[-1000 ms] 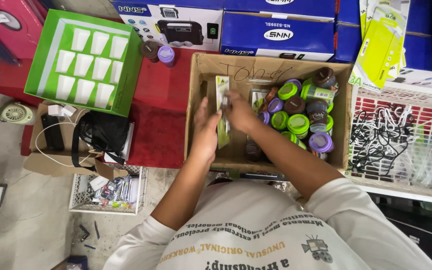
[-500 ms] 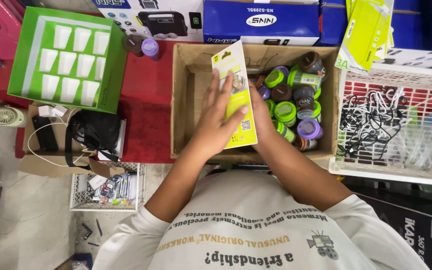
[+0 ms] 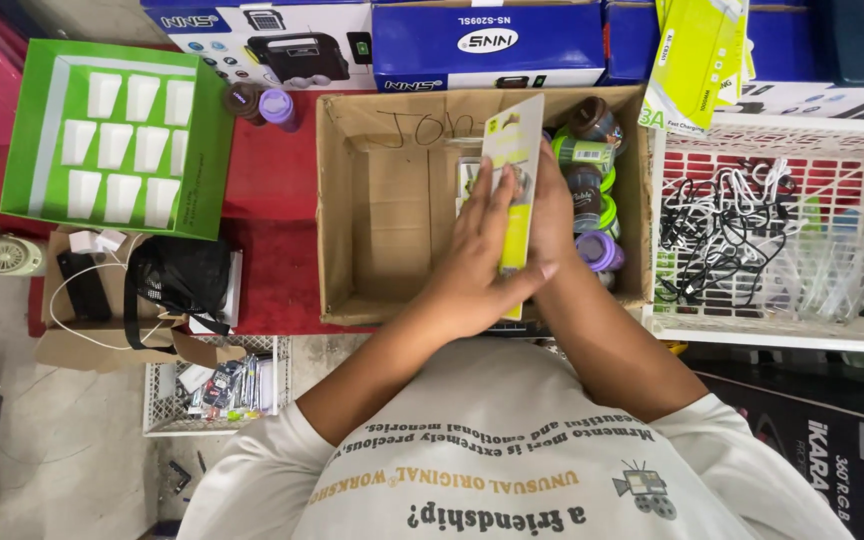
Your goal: Sorting electronic accessories and small jars between a cardboard box and a plastic basket.
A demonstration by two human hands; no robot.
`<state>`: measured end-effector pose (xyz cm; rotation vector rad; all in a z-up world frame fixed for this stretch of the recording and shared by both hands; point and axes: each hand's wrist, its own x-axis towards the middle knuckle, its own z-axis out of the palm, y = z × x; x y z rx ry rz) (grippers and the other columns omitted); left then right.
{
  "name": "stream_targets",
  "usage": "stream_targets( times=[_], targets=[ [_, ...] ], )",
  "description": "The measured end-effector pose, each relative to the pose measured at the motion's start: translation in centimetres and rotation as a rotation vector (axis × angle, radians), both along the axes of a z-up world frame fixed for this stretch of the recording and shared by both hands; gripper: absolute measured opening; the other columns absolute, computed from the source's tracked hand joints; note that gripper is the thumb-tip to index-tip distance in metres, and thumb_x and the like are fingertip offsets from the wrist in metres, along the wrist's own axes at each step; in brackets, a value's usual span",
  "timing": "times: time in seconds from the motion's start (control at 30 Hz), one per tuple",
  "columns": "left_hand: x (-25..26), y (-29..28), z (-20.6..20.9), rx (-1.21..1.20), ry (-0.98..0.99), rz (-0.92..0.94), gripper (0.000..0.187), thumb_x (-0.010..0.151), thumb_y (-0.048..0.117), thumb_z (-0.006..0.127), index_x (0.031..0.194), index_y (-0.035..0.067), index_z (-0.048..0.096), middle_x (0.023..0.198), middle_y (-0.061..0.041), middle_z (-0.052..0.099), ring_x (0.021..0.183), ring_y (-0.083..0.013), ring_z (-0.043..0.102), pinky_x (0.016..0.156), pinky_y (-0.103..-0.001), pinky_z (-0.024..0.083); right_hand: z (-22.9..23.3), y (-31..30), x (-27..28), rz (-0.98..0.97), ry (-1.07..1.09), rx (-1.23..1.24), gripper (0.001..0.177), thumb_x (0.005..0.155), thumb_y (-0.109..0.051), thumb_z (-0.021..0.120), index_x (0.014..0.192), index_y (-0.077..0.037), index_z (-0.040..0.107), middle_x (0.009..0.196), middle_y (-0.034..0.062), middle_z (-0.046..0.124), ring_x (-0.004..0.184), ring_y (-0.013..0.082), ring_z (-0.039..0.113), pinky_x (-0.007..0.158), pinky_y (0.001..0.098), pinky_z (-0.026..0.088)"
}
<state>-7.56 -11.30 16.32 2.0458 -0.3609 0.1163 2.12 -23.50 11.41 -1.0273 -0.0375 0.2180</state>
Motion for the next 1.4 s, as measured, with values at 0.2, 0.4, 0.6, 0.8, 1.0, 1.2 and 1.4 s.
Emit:
stream_targets(
  times=[0.2,0.4,0.6,0.8,1.0,1.2,1.4],
  targets=[
    [-0.3,0.0,3.1,0.027,0.040,-0.170,0.118,0.075,0.027,0.080,0.166,0.006,0.008,0.172,-0.030,0.001,0.159,-0.0493,0.015,0.126,-0.052,0.026,2.4,-1.6,0.7,-0.003,0.038,0.221,0.038,0.109,-0.036,0.040,0.131,-0.008,0.054,0.109,0.0145,0.064,0.093,0.0280,0.067,0.084,0.0424,0.058],
    [-0.8,-0.8,4.5,0.081,0.141,-0.280,0.118,0.070,0.021,0.078,0.166,0.013,0.010,0.175,-0.023,0.004,0.156,-0.0445,0.025,0.122,-0.050,0.034,0.9,-4.6,3.2,-0.185,0.019,0.226,0.040,0.107,-0.033,0.044,0.139,-0.011,0.055,0.116,0.0129,0.064,0.098,0.0273,0.069,0.088,0.0422,0.059],
    [-0.4,1.5,3.8,-0.029,0.112,-0.535,0.116,0.072,0.012,0.075,0.168,0.016,0.012,0.177,-0.018,0.004,0.163,-0.0409,0.018,0.128,-0.050,0.024,-0.8,-10.6,6.9,-0.232,-0.112,0.282,0.034,0.113,-0.033,0.055,0.136,-0.009,0.063,0.102,0.0082,0.065,0.082,0.0221,0.062,0.070,0.0365,0.052],
    [0.3,2.5,2.1,-0.658,0.595,-0.594,0.107,0.074,0.007,0.058,0.169,0.009,0.009,0.178,-0.017,0.015,0.161,-0.0338,0.030,0.129,-0.047,0.026,0.8,-13.9,7.7,-0.237,0.171,0.617,0.034,0.109,-0.030,0.049,0.127,-0.003,0.060,0.114,0.0133,0.069,0.101,0.0256,0.068,0.092,0.0419,0.059],
    [1.2,-0.1,3.1,-1.269,0.829,-0.513,0.086,0.085,0.011,0.053,0.163,0.001,0.018,0.157,-0.023,0.044,0.142,-0.0417,0.051,0.117,-0.052,0.045,0.4,-17.9,6.9,-0.210,0.261,0.743,0.038,0.108,-0.033,0.046,0.131,-0.007,0.061,0.116,0.0143,0.069,0.103,0.0270,0.066,0.092,0.0391,0.059],
    [5.3,-4.0,-2.0,-1.097,0.811,-0.230,0.057,0.093,0.012,0.056,0.148,0.003,0.047,0.117,-0.012,0.067,0.084,-0.0183,0.063,0.064,-0.030,0.051,-0.2,-24.6,5.5,-0.301,0.288,0.734,0.038,0.107,-0.037,0.045,0.125,-0.009,0.063,0.113,0.0140,0.070,0.099,0.0278,0.068,0.085,0.0397,0.058],
    [12.8,-10.3,-2.8,-0.883,0.735,-0.194,0.039,0.098,0.008,0.066,0.136,0.008,0.057,0.086,0.001,0.058,0.058,-0.0069,0.046,0.047,-0.023,0.031,-0.2,-30.1,3.8,-0.357,0.312,0.715,0.036,0.108,-0.031,0.041,0.122,-0.008,0.065,0.111,0.0144,0.071,0.096,0.0281,0.068,0.084,0.0403,0.059]
  ],
)
